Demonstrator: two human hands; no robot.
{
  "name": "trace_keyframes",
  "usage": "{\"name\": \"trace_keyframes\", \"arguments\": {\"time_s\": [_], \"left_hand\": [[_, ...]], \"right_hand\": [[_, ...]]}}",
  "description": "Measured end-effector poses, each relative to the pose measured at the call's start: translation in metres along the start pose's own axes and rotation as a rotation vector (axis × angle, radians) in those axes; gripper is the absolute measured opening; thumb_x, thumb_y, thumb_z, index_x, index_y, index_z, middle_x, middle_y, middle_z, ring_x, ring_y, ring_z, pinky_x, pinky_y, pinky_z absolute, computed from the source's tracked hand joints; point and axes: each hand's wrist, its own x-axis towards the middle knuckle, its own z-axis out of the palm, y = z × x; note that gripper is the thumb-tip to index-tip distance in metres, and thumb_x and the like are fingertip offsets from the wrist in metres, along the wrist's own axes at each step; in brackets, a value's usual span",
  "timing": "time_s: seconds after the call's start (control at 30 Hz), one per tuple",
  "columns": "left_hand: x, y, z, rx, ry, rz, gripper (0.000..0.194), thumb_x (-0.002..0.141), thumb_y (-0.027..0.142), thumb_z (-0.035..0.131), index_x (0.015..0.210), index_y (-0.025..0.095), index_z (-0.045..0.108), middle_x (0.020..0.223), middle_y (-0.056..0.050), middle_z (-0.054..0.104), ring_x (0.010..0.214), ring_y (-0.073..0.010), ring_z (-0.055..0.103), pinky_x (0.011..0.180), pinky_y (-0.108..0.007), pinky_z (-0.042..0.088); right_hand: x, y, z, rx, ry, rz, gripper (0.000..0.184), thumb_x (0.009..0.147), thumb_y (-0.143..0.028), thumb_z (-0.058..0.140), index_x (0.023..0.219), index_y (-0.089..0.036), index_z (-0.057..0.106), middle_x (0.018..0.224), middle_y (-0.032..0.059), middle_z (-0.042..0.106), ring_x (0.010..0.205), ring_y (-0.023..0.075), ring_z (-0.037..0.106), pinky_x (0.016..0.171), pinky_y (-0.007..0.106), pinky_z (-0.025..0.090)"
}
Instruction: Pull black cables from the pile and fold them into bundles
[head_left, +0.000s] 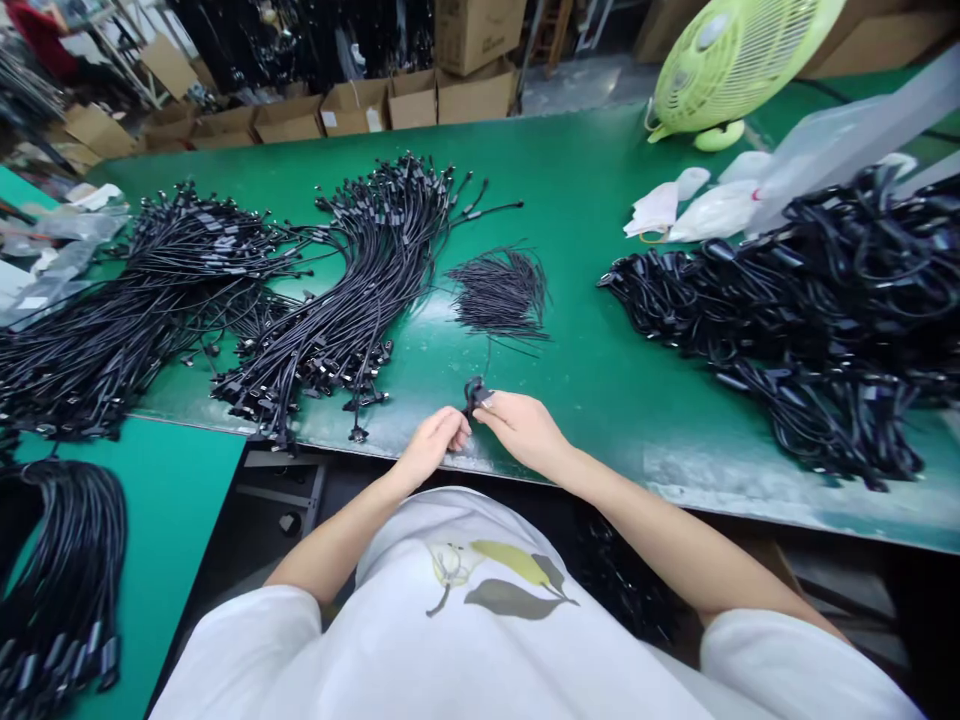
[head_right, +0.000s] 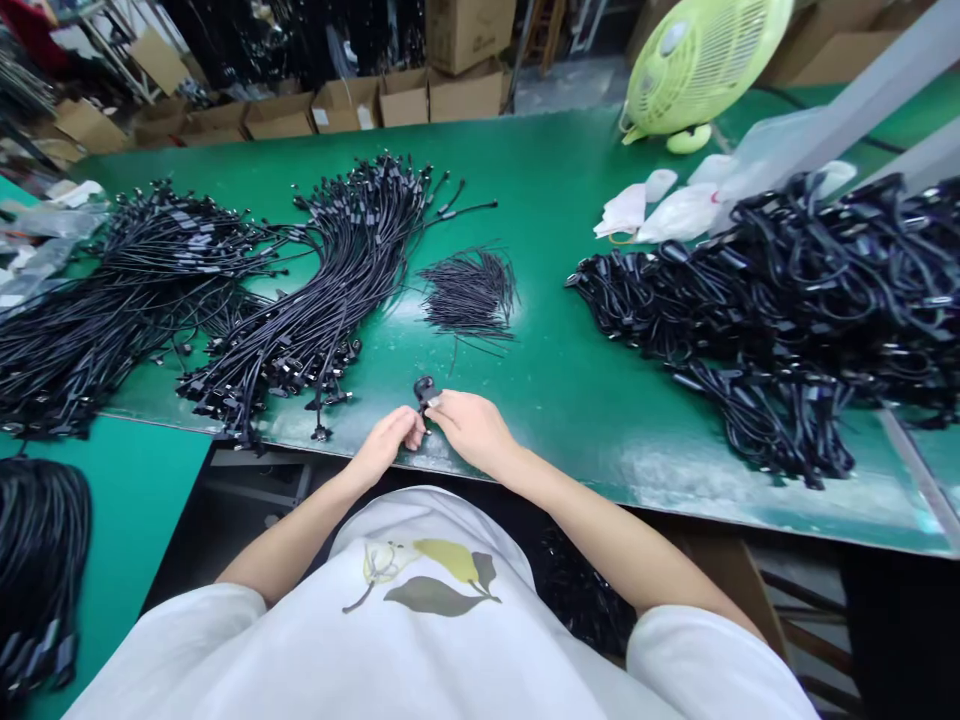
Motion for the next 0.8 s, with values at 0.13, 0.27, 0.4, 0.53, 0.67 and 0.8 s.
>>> {"name": "trace_keyframes", "arguments": {"time_s": [0.13, 0.27, 0.4, 0.53, 0.67, 0.8], "left_hand": [[0.001, 0.005, -0.002, 0.266, 0.149, 0.123, 0.018, 0.089, 0.036, 0.053, 0.082, 0.020, 0.052, 0.075, 0.002, 0.055, 0.070, -0.0130, 0.050, 0.069, -0.026, 0.041], [-0.004, 0.017, -0.004, 0.438, 0.241, 0.276, 0.016, 0.087, 0.031, 0.059, 0.077, 0.020, 0.051, 0.073, 0.002, 0.054, 0.070, -0.0138, 0.049, 0.070, -0.027, 0.040], [-0.005, 0.028, -0.014, 0.483, 0.296, 0.383, 0.018, 0.084, 0.032, 0.064, 0.096, 0.019, 0.058, 0.075, 0.001, 0.052, 0.071, -0.0147, 0.049, 0.071, -0.028, 0.041], [0.000, 0.039, -0.028, 0.646, 0.122, 0.493, 0.024, 0.090, 0.035, 0.058, 0.107, 0.022, 0.068, 0.089, -0.005, 0.059, 0.088, -0.0196, 0.052, 0.085, -0.034, 0.042], [0.008, 0.036, -0.026, 0.466, 0.148, 0.513, 0.029, 0.093, 0.037, 0.051, 0.109, 0.023, 0.070, 0.118, -0.011, 0.060, 0.112, -0.0242, 0.053, 0.100, -0.040, 0.041], [0.015, 0.022, -0.005, 0.182, 0.104, 0.381, 0.040, 0.097, 0.040, 0.043, 0.127, 0.022, 0.060, 0.136, -0.010, 0.055, 0.129, -0.0230, 0.048, 0.111, -0.039, 0.035]], "right_hand": [[0.000, -0.008, -0.005, 0.171, 0.012, -0.027, 0.025, 0.089, -0.026, 0.042, 0.068, -0.019, 0.055, 0.072, 0.0031, 0.058, 0.068, 0.0147, 0.052, 0.064, 0.026, 0.036], [0.004, -0.011, -0.013, 0.583, -0.113, 0.087, 0.023, 0.080, -0.031, 0.049, 0.062, -0.018, 0.052, 0.062, 0.0000, 0.049, 0.056, 0.0109, 0.040, 0.054, 0.024, 0.030], [0.004, -0.011, -0.017, 1.057, -0.344, 0.352, 0.014, 0.064, -0.028, 0.060, 0.064, -0.017, 0.052, 0.058, -0.0043, 0.044, 0.046, 0.0050, 0.020, 0.043, 0.022, 0.013], [0.003, -0.015, -0.015, 1.066, -0.340, 0.363, 0.019, 0.069, -0.033, 0.061, 0.063, -0.017, 0.051, 0.054, -0.0051, 0.041, 0.045, 0.0048, 0.018, 0.042, 0.021, 0.012], [0.004, -0.022, -0.008, 0.516, 0.070, 0.166, 0.026, 0.081, -0.034, 0.055, 0.060, -0.018, 0.052, 0.061, -0.0005, 0.047, 0.055, 0.0102, 0.038, 0.052, 0.024, 0.034], [0.006, -0.023, 0.004, 0.127, 0.436, 0.044, 0.024, 0.089, -0.036, 0.053, 0.103, -0.019, 0.060, 0.103, 0.0107, 0.060, 0.086, 0.0201, 0.057, 0.078, 0.034, 0.049]]}}
